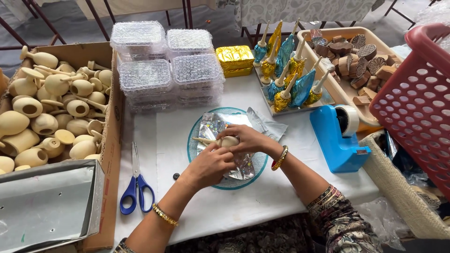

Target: The person wipes a wooden decorative object with a cloth, then wraps it in shiny blue foil paper. They fold the foil around the object and secure it with tape from a dispenser.

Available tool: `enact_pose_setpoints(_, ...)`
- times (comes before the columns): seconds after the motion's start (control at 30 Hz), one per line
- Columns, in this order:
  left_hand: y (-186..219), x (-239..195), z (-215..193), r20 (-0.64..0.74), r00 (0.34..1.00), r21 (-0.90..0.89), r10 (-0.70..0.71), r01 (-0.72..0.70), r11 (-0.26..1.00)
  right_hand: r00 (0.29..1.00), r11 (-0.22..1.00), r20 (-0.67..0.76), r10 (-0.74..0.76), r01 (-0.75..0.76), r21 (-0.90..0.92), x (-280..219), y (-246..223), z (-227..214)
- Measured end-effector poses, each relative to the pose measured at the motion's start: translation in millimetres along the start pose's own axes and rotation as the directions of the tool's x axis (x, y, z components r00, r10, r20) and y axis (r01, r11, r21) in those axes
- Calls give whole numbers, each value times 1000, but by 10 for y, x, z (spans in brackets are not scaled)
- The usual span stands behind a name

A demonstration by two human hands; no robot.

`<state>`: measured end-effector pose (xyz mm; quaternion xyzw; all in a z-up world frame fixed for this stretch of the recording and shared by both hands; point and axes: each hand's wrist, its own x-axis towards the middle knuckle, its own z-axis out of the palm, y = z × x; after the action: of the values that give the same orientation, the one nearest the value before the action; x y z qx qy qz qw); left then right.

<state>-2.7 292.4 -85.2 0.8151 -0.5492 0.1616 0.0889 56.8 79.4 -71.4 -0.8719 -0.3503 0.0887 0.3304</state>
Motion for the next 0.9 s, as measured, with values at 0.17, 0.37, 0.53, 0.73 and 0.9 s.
enact_pose_setpoints(0.17, 30, 3, -25, -75, 997, -50, -30, 26, 998, 1000, 998, -3, 28, -27, 58, -5, 79, 53)
enact_pose_setpoints(0.37, -13, -3, -253, -68, 974, -230, -216, 195, 953, 996, 996, 69, 49, -54, 70, -143, -84, 47)
enact_pose_setpoints(0.53, -45, 6, -249, -193, 937, -279, -292, 233, 931, 989, 997, 126, 75, -78, 17, -189, -69, 85)
enact_pose_setpoints(0.73, -93, 0, -192, -94, 908, -359, -407, 351, 865, 983, 995, 161, 86, -92, 27, -245, -45, 90)
enact_pose_setpoints(0.9, -117, -16, -170, -14, 900, -368, -436, 401, 839, 979, 996, 183, 89, -92, 5, -270, -16, 116)
